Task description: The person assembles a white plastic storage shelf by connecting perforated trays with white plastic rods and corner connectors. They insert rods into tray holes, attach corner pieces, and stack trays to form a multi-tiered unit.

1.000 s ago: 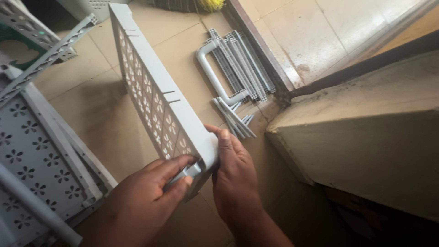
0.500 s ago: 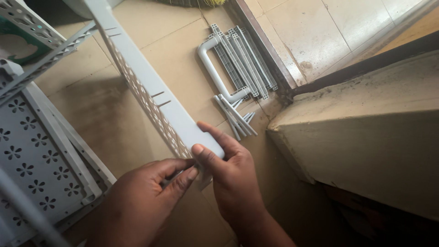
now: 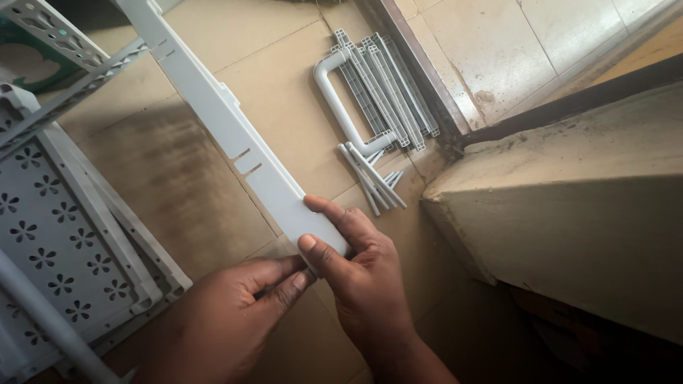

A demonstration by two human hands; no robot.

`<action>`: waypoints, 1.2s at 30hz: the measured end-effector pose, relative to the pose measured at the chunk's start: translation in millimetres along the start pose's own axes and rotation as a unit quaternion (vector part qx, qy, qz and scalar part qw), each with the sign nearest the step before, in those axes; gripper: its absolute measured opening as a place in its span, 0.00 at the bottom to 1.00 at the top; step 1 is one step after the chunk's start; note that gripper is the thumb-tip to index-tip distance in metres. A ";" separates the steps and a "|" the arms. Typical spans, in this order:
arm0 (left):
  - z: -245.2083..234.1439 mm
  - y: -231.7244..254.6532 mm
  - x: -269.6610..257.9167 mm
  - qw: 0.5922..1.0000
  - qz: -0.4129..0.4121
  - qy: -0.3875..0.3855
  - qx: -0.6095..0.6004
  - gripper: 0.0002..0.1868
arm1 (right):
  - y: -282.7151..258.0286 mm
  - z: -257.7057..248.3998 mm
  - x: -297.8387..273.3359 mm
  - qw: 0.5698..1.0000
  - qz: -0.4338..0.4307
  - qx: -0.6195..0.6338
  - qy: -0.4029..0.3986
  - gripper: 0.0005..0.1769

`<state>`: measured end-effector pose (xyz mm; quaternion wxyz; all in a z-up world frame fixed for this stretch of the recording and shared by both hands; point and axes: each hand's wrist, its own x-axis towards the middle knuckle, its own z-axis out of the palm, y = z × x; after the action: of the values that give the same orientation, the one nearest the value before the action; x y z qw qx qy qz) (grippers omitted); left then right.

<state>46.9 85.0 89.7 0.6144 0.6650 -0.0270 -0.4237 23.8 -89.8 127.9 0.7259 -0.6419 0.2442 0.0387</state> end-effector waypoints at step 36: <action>6.8 86.4 7.8 0.879 -0.319 0.077 0.346 0.21 | -2.4 37.5 -9.9 0.996 0.017 0.081 0.021 0.29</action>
<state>89.7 54.3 158.9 0.1774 0.8382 0.0886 -0.5080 27.4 -52.0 136.2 0.7694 -0.5776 0.2724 0.0177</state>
